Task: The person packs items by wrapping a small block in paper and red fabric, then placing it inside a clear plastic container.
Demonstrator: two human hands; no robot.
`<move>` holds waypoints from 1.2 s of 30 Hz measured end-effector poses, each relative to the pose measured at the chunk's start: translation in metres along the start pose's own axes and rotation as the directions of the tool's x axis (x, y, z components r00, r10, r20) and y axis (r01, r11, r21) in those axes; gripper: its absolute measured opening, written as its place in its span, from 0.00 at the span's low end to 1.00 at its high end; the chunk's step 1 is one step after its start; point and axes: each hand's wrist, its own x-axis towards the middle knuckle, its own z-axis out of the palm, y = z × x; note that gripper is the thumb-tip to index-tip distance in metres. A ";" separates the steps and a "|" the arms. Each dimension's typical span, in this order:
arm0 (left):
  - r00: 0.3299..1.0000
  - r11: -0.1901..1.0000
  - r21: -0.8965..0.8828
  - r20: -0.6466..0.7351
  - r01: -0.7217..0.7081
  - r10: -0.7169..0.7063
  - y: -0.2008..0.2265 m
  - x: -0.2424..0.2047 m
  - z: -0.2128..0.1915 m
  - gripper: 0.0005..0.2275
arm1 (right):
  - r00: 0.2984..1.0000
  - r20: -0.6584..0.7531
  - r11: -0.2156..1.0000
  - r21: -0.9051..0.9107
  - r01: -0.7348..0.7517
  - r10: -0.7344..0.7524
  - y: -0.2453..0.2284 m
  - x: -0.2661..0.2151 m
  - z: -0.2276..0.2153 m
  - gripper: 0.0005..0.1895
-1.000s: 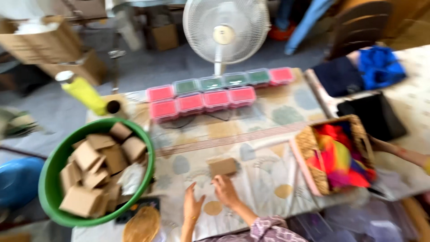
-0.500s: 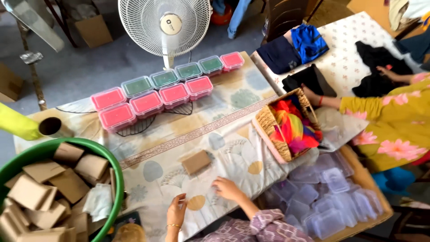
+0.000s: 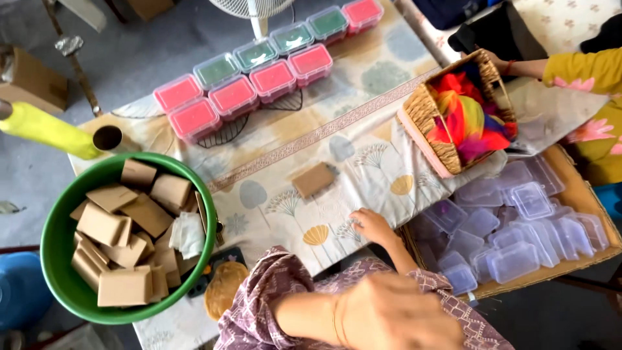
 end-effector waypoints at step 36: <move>0.550 0.532 0.141 -0.191 0.835 -0.813 -0.185 0.002 0.130 0.21 | 0.525 -0.811 0.962 0.268 -0.056 0.257 0.218 0.050 -0.317 0.08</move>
